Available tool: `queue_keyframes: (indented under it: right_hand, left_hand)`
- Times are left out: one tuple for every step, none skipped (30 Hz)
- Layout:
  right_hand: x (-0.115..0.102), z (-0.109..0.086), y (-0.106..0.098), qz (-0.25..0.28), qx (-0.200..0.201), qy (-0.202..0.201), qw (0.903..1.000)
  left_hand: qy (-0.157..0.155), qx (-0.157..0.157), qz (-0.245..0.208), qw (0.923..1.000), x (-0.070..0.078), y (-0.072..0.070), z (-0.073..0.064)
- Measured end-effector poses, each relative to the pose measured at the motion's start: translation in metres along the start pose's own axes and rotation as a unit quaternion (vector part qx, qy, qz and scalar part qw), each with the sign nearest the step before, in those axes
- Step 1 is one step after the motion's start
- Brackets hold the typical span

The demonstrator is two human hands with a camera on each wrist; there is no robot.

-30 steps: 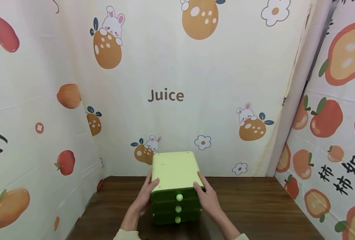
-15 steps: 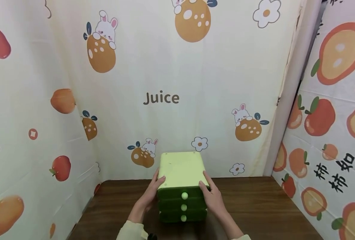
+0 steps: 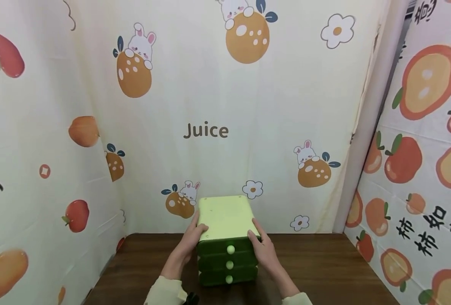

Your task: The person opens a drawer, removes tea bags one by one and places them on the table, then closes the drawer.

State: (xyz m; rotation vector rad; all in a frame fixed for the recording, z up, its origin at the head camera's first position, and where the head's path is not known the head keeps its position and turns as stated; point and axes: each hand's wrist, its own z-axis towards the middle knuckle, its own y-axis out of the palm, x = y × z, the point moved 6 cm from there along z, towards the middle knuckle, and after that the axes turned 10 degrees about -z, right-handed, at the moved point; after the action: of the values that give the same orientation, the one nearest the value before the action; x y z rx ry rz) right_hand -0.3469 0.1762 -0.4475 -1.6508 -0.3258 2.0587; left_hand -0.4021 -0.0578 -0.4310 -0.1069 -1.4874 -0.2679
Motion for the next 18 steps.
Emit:
queue_keyframes:
  right_hand:
    - [0.0, 0.0, 0.001, 0.001, 0.001, -0.001, 1.0]
    - [0.0, 0.001, 0.002, 0.001, 0.001, -0.003, 1.0]
    - [0.0, 0.001, 0.004, 0.002, 0.0, -0.004, 1.0]
    - [0.0, 0.002, 0.006, 0.002, 0.0, -0.006, 1.0]
    - [0.0, 0.002, 0.007, 0.004, 0.0, -0.005, 1.0]
    - [0.0, 0.002, 0.008, 0.008, 0.001, -0.003, 1.0]
    - [0.0, 0.002, 0.009, 0.01, 0.001, -0.001, 1.0]
    - [0.0, 0.003, 0.01, 0.01, 0.002, 0.002, 0.9999]
    - [0.0, 0.003, 0.011, 0.009, 0.003, 0.004, 0.9999]
    - [0.0, 0.003, 0.012, 0.008, 0.004, 0.005, 0.9999]
    - [0.001, 0.004, 0.012, 0.009, 0.006, 0.005, 0.9999]
    - [0.001, 0.004, 0.012, 0.009, 0.007, 0.006, 0.9999]
    - [0.001, 0.004, 0.012, 0.007, 0.008, 0.007, 0.9999]
    - [0.001, 0.004, 0.012, 0.004, 0.008, 0.007, 0.9999]
    - [0.001, 0.005, 0.012, 0.001, 0.007, 0.006, 1.0]
    - [0.001, 0.005, 0.011, -0.006, 0.004, 0.006, 1.0]
    - [0.0, 0.005, 0.009, -0.018, 0.002, 0.003, 0.9998]
    - [-0.002, 0.005, 0.007, -0.035, 0.001, -0.006, 0.9994]
  left_hand:
    - [0.002, 0.006, 0.009, 0.9999, 0.001, 0.001, 0.002]
    - [-0.001, 0.012, 0.014, 0.9998, 0.002, 0.001, 0.003]
    - [-0.001, 0.017, 0.02, 0.9997, 0.002, 0.001, 0.005]
    - [-0.001, 0.017, 0.019, 0.9997, 0.001, 0.001, 0.006]
    - [-0.004, 0.017, 0.021, 0.9996, 0.0, 0.0, 0.008]
    - [-0.006, 0.016, 0.023, 0.9996, -0.001, -0.002, 0.009]
    - [-0.008, 0.015, 0.024, 0.9996, -0.002, -0.003, 0.01]
    - [-0.011, 0.013, 0.025, 0.9995, -0.004, -0.004, 0.011]
    - [-0.013, 0.012, 0.028, 0.9995, -0.005, -0.006, 0.012]
    - [-0.016, 0.009, 0.03, 0.9994, -0.005, -0.007, 0.012]
    - [-0.018, 0.008, 0.032, 0.9993, -0.006, -0.008, 0.012]
    - [-0.019, 0.005, 0.031, 0.9993, -0.006, -0.008, 0.012]
    - [-0.021, 0.002, 0.029, 0.9994, -0.006, -0.007, 0.013]
    - [-0.022, -0.003, 0.027, 0.9994, -0.006, -0.007, 0.013]
    - [-0.023, -0.005, 0.023, 0.9994, -0.006, -0.007, 0.014]
    - [-0.023, -0.009, 0.02, 0.9995, -0.007, -0.007, 0.015]
    - [-0.024, -0.012, 0.015, 0.9995, -0.007, -0.006, 0.017]
    - [-0.025, -0.014, 0.011, 0.9995, -0.007, -0.006, 0.018]
